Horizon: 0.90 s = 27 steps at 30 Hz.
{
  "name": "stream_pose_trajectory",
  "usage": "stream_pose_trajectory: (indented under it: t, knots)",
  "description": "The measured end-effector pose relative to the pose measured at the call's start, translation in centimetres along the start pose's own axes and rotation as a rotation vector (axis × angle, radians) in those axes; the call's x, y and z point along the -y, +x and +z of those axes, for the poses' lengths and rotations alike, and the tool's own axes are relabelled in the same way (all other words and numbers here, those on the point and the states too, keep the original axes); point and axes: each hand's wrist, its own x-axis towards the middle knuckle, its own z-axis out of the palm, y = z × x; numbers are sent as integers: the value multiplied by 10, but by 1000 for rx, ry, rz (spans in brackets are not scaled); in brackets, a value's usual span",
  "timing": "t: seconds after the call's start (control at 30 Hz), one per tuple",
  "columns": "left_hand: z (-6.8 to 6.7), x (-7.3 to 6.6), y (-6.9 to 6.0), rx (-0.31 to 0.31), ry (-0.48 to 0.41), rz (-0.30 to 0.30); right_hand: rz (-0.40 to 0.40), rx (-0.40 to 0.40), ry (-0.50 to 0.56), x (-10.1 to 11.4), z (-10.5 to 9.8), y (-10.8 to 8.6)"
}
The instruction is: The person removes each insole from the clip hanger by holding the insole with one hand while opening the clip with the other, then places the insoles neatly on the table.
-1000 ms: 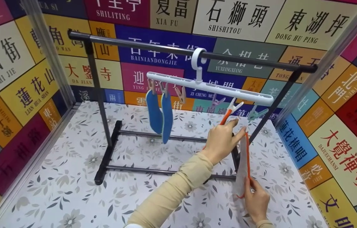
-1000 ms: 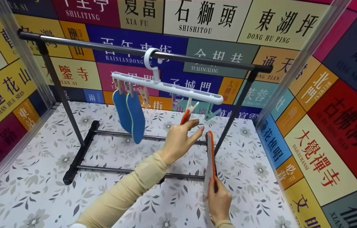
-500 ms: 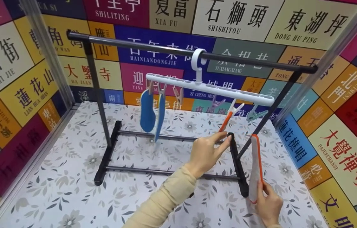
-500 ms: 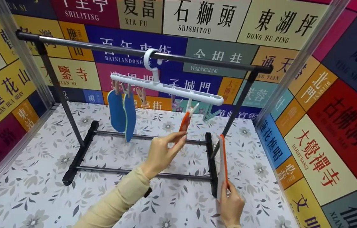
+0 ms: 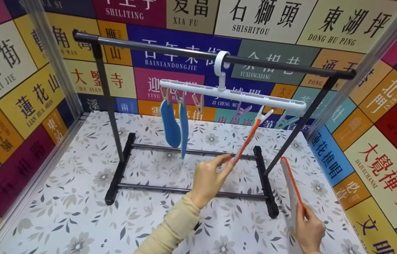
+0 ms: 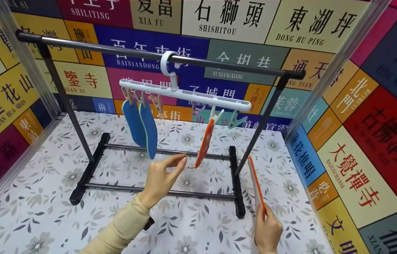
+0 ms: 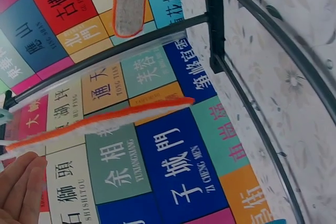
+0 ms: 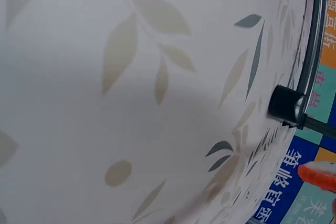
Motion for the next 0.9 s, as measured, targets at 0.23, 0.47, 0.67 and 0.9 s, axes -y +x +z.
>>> stream_pose_trajectory:
  t: [0.23,0.47,0.67,0.9]
  knots:
    - [-2,19,-11,-3,49,-66,21,76,-14,-13,6,3]
    - [-3,33,-21,2,81,-104,34,251,-59,-19,15,9]
    - [-7,38,-24,-1,96,-121,49,453,-106,-18,25,9]
    - [-12,40,-26,-9,104,-127,114,632,-127,-17,36,16]
